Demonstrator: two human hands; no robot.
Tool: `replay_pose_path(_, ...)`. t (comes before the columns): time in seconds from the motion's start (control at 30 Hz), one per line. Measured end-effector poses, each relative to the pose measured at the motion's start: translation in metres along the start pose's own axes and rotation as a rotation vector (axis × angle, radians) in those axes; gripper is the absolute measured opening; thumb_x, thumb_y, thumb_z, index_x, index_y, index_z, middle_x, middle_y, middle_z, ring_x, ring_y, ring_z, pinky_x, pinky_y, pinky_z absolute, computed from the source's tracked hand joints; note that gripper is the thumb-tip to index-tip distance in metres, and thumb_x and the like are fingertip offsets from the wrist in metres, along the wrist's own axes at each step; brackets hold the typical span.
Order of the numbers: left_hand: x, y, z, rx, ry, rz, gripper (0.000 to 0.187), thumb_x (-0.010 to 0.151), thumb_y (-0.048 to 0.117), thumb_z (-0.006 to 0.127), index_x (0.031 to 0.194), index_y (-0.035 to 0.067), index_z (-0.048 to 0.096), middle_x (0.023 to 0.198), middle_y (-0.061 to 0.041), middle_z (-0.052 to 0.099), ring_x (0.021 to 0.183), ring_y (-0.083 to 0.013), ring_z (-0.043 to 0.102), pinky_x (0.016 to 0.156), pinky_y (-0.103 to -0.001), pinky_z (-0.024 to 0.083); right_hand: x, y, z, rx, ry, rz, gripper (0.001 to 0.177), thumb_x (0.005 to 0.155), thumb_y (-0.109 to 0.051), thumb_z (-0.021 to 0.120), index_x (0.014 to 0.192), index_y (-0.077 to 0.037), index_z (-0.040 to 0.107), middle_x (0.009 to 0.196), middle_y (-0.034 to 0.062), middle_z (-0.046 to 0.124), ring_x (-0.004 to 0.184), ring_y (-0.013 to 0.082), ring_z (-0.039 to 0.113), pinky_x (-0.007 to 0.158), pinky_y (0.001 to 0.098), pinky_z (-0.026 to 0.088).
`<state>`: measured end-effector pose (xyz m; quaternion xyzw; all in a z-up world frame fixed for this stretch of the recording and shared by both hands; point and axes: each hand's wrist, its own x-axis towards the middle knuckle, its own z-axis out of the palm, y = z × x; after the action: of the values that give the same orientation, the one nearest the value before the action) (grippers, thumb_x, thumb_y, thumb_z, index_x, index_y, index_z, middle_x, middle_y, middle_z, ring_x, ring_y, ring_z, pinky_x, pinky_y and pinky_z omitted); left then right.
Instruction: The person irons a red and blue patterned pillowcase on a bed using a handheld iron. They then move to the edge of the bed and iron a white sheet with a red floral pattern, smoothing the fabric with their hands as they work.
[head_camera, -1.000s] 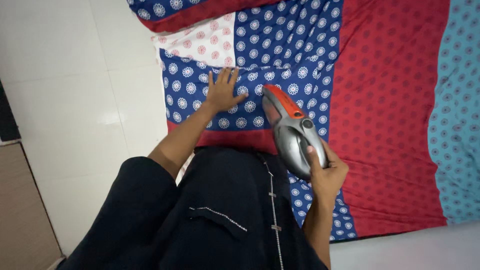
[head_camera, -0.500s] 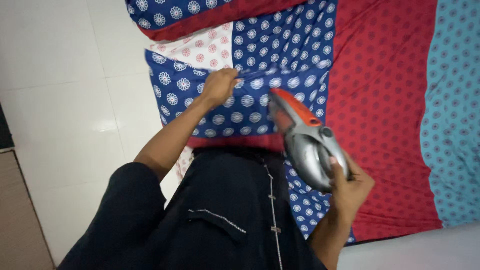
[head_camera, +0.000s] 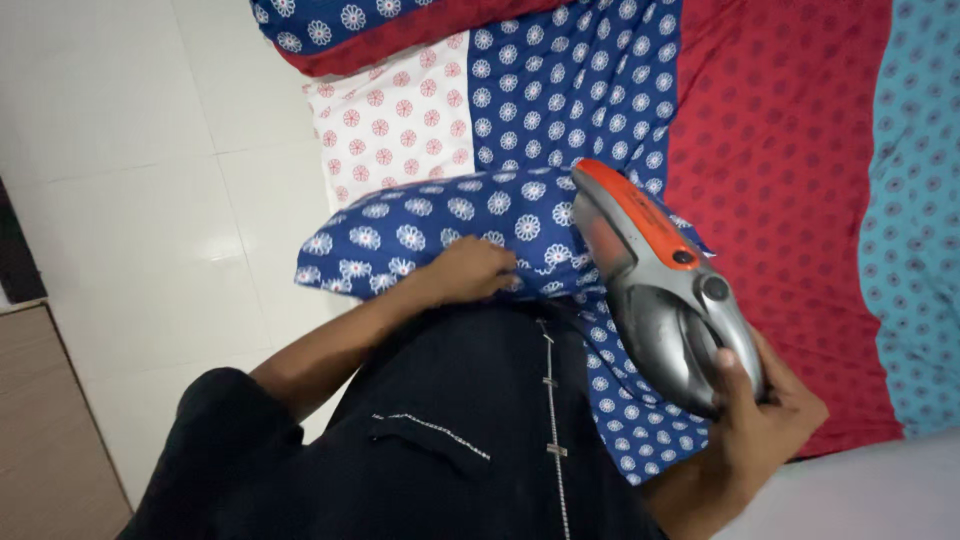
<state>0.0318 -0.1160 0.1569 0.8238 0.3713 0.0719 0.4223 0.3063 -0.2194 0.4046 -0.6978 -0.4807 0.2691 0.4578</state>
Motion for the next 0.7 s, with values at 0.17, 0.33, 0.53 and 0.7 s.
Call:
replay_pose_path(0.17,0.003,-0.019,0.005,0.128,0.01,0.079,0.035,0.095,0.042,0.065,0.109,0.01,0.068,0.087,-0.013,0.072,0.086,-0.0352,0.071,0.075,-0.05,0.054,0.008,0.006,0.023,-0.024,0.042,0.175,0.038,0.09,-0.007,0.078,0.126,0.003,0.074,0.081,0.0001,0.064,0.062,0.0041,0.048,0.058,0.0198,0.034)
replay_pose_path(0.33,0.006,-0.031,-0.004,0.175,0.132,0.226,0.041,0.083,0.048,0.069,0.099,0.01,0.071,0.087,-0.013,0.072,0.083,-0.0354,0.071,0.066,-0.047,0.056,0.014,0.007,0.042,-0.013,0.046,0.185,0.039,0.09,-0.007,0.078,0.127,0.002,0.074,0.075,-0.0009,0.061,0.059,0.0035,0.047,0.056,0.0198,0.033)
replay_pose_path(0.53,0.047,-0.041,-0.053,0.318,0.288,0.312,0.022,0.081,0.004,0.061,0.095,0.014,0.075,0.09,-0.01,0.072,0.083,-0.0303,0.073,0.072,-0.044,0.058,0.03,-0.012,0.06,0.023,0.045,0.085,0.039,0.09,-0.011,0.078,0.126,0.002,0.074,0.078,-0.0016,0.063,0.059,0.0026,0.046,0.056,0.0195,0.034)
replay_pose_path(0.7,0.044,-0.015,-0.102,0.452,0.46,0.365,0.007,0.083,0.004,0.066,0.086,0.008,0.071,0.086,-0.008,0.071,0.084,-0.0285,0.073,0.068,-0.041,0.059,0.031,-0.019,0.051,0.128,0.113,-0.092,0.036,0.097,-0.01,0.074,0.129,0.006,0.074,0.078,-0.0015,0.058,0.058,0.0022,0.046,0.055,0.018,0.031)
